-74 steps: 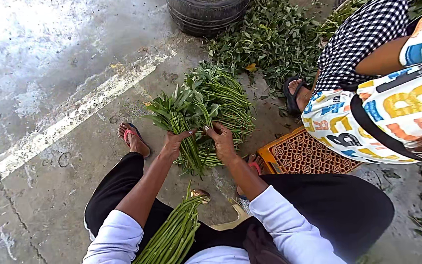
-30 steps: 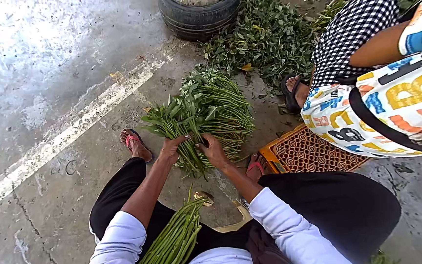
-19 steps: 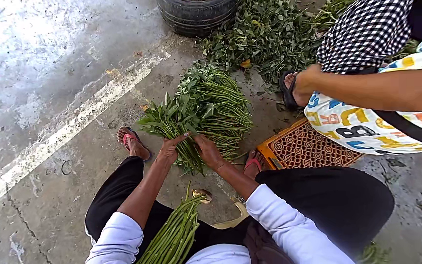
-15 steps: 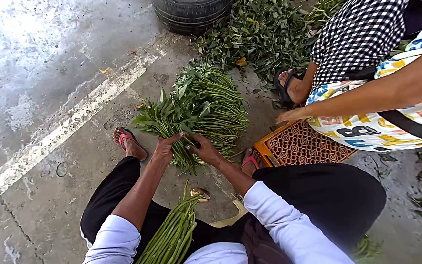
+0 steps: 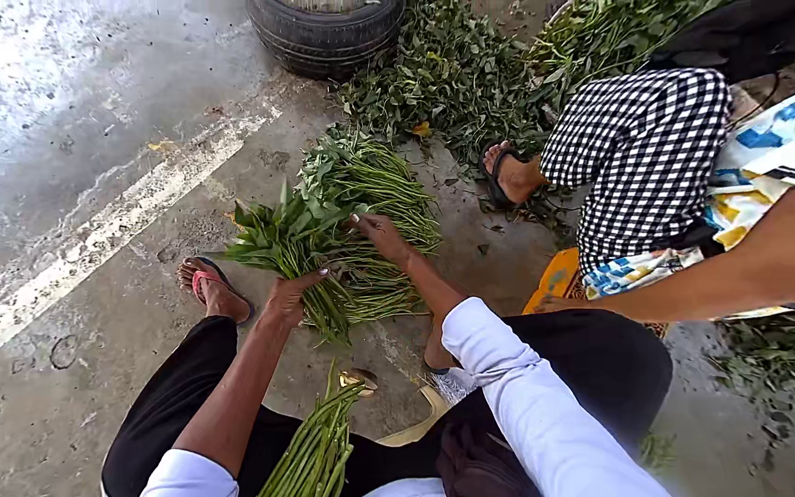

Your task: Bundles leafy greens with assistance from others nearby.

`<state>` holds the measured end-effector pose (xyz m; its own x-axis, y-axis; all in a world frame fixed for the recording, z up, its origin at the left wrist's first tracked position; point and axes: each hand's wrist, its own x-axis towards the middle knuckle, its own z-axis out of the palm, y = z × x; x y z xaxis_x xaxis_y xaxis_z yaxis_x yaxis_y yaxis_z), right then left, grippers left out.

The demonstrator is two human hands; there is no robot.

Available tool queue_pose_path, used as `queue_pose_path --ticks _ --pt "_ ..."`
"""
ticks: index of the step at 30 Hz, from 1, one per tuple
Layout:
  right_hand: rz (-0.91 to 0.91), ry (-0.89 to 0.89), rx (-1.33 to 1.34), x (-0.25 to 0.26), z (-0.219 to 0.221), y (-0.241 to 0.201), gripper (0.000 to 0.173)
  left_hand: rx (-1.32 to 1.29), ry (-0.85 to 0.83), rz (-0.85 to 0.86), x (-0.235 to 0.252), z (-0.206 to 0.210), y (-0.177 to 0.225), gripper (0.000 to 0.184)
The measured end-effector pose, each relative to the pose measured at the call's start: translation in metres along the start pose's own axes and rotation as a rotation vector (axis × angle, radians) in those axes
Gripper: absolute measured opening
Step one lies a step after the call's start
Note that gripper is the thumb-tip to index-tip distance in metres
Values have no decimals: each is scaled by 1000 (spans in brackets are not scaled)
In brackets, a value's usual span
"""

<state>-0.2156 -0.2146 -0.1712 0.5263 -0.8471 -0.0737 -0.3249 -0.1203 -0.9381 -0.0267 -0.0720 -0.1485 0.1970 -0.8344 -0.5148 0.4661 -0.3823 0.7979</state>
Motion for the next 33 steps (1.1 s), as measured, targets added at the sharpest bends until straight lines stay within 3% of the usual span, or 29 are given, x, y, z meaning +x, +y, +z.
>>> queue_pose_path --ticks 3,9,14,22,24,28,33 --pt "120 154 -420 28 -31 45 28 -127 116 30 6 -2 5 28" --pt "149 48 -858 50 -49 83 49 -179 171 -9 7 0 9 25" --pt "38 35 -899 57 -61 86 28 -179 148 24 8 -1 9 24" --pt "-183 95 -772 91 -51 30 23 -202 164 14 6 -5 9 28" --pt "-133 77 -821 103 -43 28 24 -195 165 12 6 -6 8 29" --pt "21 45 -928 108 -34 53 44 -187 146 23 6 -6 7 29" --pt "60 110 -969 93 -37 86 42 -201 131 24 5 -6 7 28"
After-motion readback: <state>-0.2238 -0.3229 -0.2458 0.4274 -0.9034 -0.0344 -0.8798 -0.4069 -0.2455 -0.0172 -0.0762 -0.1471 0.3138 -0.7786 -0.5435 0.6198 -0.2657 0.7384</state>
